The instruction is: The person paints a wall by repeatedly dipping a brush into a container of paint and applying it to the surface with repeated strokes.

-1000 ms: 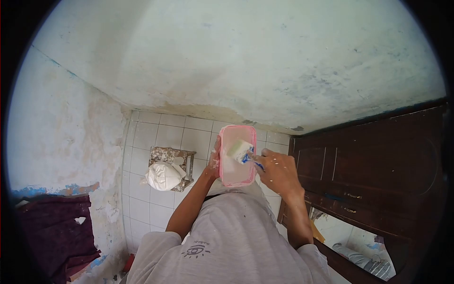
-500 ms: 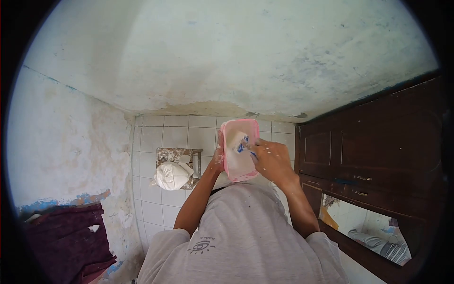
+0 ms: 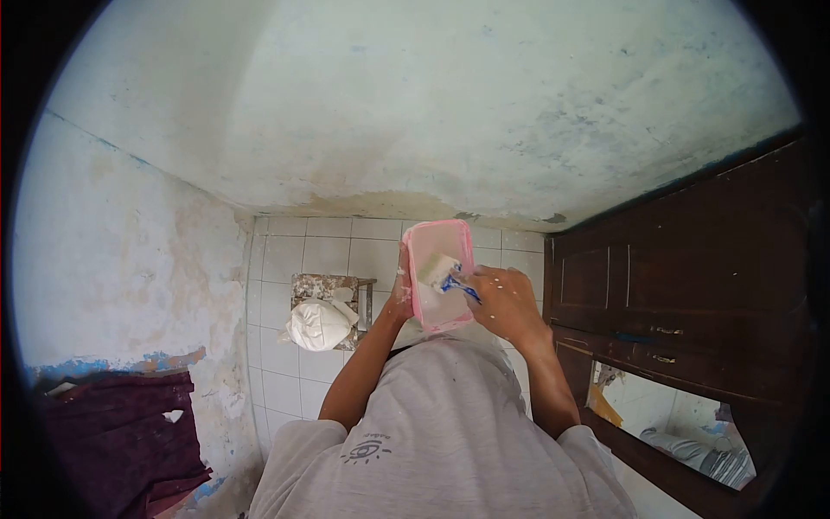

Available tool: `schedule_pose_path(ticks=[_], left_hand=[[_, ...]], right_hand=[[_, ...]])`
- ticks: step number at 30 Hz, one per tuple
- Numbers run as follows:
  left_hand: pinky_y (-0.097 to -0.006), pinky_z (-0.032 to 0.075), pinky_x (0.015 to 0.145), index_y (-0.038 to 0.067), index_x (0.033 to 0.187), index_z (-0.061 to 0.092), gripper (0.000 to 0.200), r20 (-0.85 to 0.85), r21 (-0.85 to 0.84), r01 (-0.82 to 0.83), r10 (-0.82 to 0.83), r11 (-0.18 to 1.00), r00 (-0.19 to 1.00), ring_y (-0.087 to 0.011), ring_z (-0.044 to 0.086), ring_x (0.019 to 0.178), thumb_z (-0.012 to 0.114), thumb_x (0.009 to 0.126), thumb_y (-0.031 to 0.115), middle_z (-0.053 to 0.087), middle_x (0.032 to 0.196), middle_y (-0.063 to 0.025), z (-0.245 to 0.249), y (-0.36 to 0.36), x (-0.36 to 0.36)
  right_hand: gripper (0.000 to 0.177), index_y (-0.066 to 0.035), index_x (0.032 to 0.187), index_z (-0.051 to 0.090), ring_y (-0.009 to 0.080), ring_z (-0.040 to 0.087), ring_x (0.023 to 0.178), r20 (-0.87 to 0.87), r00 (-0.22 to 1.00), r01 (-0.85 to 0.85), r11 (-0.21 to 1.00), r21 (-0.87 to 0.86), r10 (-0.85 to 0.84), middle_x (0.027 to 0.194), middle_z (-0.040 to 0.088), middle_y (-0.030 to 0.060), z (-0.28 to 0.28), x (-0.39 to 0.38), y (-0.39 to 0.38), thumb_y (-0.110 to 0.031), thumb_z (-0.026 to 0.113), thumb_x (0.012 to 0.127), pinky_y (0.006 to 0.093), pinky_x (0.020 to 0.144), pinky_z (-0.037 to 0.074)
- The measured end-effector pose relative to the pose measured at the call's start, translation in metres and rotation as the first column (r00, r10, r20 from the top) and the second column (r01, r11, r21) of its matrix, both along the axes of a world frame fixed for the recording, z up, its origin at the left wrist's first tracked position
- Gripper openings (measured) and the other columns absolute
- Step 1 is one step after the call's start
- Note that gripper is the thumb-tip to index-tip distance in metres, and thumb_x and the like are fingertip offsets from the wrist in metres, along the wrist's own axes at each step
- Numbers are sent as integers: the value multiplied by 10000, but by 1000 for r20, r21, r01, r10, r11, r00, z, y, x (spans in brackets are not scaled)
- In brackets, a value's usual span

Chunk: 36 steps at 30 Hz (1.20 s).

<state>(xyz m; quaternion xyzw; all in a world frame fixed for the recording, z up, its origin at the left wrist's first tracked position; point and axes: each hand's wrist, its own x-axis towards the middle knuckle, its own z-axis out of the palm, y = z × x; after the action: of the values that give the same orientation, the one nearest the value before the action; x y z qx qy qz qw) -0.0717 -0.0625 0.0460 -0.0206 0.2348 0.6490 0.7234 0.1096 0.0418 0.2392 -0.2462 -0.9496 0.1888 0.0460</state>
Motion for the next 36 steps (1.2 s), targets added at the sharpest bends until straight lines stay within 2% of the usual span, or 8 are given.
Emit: schedule_pose_path(ticks=[4, 13, 16, 19, 22, 25, 31, 36], left_hand=[[-475, 516, 1073, 117, 1549, 393, 977, 9, 39, -21, 20, 999, 1000, -297, 602, 1261, 356, 901, 846, 547, 1455, -141, 19, -3, -2], [-476, 525, 1062, 126, 1544, 403, 974, -54, 12, -67, 68, 998, 996, -296, 606, 1255, 345, 899, 854, 564, 1436, -134, 37, 11, 10], [-479, 530, 1057, 129, 1538, 414, 974, -20, -27, -77, 77, 997, 997, -299, 611, 1248, 337, 897, 858, 568, 1431, -135, 34, 8, 11], [-479, 535, 1050, 130, 1532, 421, 975, -19, -43, -69, 68, 997, 997, -302, 616, 1241, 330, 895, 862, 568, 1432, -136, 46, 10, 16], [-485, 532, 1052, 131, 1532, 420, 988, -24, -64, -28, 26, 998, 999, -307, 614, 1245, 332, 884, 872, 566, 1435, -137, 37, 20, 22], [-492, 529, 1054, 131, 1533, 418, 996, -31, -40, -9, 8, 999, 999, -309, 609, 1252, 341, 877, 876, 565, 1435, -137, 39, 32, 34], [-497, 532, 1045, 131, 1525, 426, 975, -54, -30, -7, 5, 1000, 999, -308, 612, 1243, 351, 886, 864, 573, 1421, -135, 45, 60, 46], [-502, 535, 1038, 132, 1518, 433, 957, -75, -19, -8, 6, 1000, 997, -308, 614, 1236, 360, 894, 854, 579, 1410, -133, 50, 95, 61]], right_hand=[[315, -87, 1175, 734, 396, 682, 939, 52, 995, 88, 986, -140, -81, 1007, 734, 190, 35, 9, -3, -161, 702, 871, 462, 854, 536], [377, 24, 1262, 635, 481, 653, 959, 68, 977, 209, 849, -486, -201, 975, 695, 306, 16, -9, -9, -149, 665, 929, 508, 902, 502], [365, 31, 1251, 642, 476, 659, 974, -53, 974, 180, 898, -401, -219, 1001, 697, 305, 6, 1, -14, -127, 668, 923, 497, 908, 507], [356, 36, 1245, 644, 458, 675, 976, -110, 968, 150, 869, -471, -227, 1035, 706, 286, 12, 10, -12, -103, 670, 918, 475, 899, 525], [347, 33, 1237, 652, 454, 685, 942, -163, 958, 172, 926, -336, -237, 1036, 712, 275, -1, 16, -12, -93, 676, 914, 464, 862, 537], [337, 35, 1228, 658, 424, 712, 883, -209, 948, 165, 931, -325, -241, 1005, 717, 275, -3, 28, -2, -87, 687, 915, 435, 813, 549], [331, 16, 1223, 672, 345, 744, 827, -132, 885, 297, 760, -577, -446, 968, 726, 260, 14, 50, 31, -68, 714, 905, 372, 769, 553], [348, -11, 1222, 683, 376, 727, 882, -255, 916, 182, 887, -425, -310, 1013, 734, 231, -15, 70, 65, -126, 725, 896, 412, 803, 559]])
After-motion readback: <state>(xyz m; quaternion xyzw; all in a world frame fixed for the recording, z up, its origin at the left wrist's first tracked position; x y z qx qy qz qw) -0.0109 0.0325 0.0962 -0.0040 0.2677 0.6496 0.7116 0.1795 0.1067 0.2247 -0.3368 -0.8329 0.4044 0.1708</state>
